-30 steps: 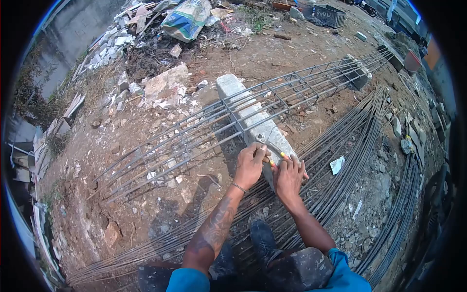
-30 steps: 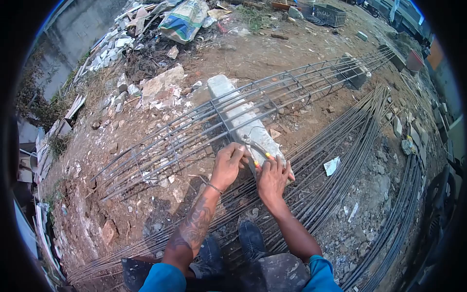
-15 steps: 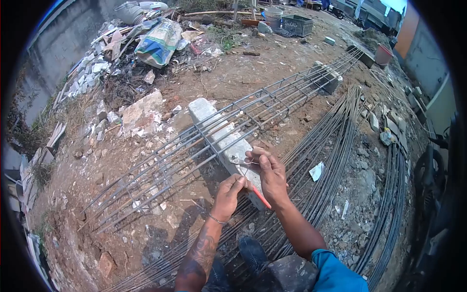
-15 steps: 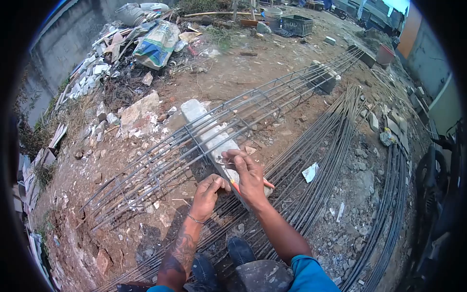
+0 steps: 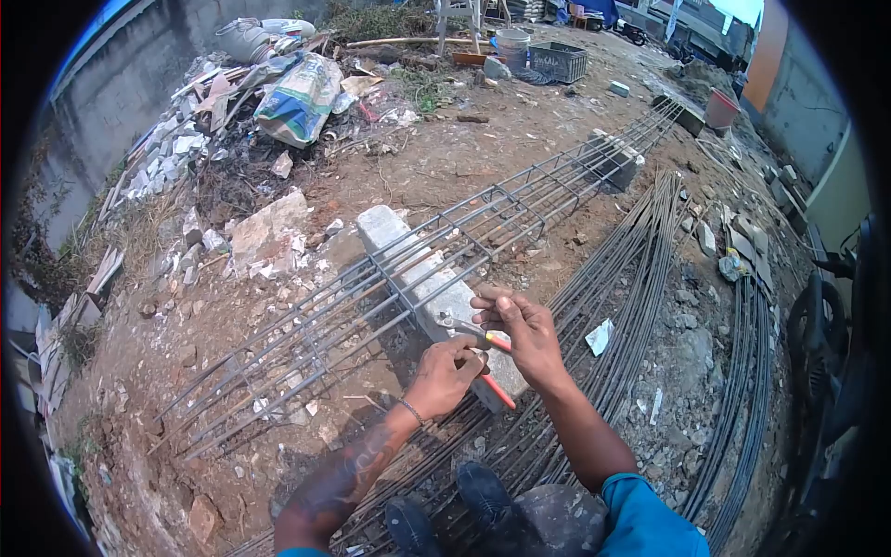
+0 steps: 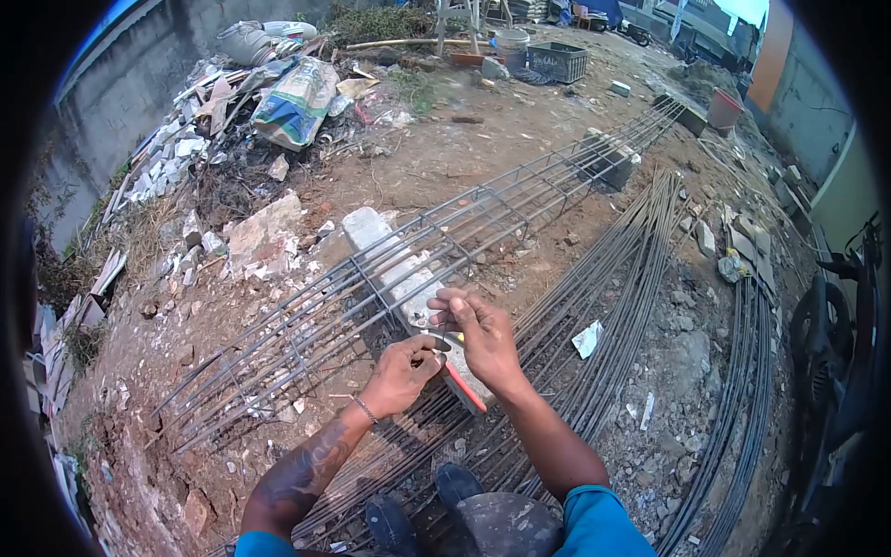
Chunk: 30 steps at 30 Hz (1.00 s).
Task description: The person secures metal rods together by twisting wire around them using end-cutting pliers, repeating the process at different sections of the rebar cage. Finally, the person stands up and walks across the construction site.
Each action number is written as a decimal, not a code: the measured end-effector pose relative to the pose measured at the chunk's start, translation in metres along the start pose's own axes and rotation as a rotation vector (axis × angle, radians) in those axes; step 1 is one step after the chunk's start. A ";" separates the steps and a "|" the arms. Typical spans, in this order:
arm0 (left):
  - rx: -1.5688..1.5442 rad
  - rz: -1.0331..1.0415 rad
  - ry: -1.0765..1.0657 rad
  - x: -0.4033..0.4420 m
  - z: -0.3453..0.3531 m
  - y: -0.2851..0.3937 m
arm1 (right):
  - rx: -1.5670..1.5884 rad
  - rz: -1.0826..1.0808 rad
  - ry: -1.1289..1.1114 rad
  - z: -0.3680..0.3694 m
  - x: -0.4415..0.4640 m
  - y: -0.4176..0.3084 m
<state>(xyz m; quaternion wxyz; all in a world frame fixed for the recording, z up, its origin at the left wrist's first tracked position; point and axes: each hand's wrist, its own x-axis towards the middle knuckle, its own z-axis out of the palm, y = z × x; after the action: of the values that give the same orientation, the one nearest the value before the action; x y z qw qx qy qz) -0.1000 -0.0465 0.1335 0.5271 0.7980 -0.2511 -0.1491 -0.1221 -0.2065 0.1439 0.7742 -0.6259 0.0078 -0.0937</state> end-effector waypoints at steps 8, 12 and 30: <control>0.256 0.185 0.121 -0.040 -0.074 0.045 | -0.208 -0.042 -0.260 0.070 0.025 -0.060; 0.246 0.314 0.507 -0.098 -0.044 -0.027 | -0.429 0.105 -0.415 0.104 0.012 -0.021; 0.167 -0.388 0.344 -0.145 -0.057 -0.114 | -0.300 0.462 -0.386 0.137 -0.036 0.181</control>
<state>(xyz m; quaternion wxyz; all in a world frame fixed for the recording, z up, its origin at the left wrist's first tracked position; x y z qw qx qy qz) -0.1637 0.1149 0.0479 0.4562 0.8854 -0.0117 -0.0882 -0.1152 -0.0324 -0.0063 0.6613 -0.7208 0.0166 0.2069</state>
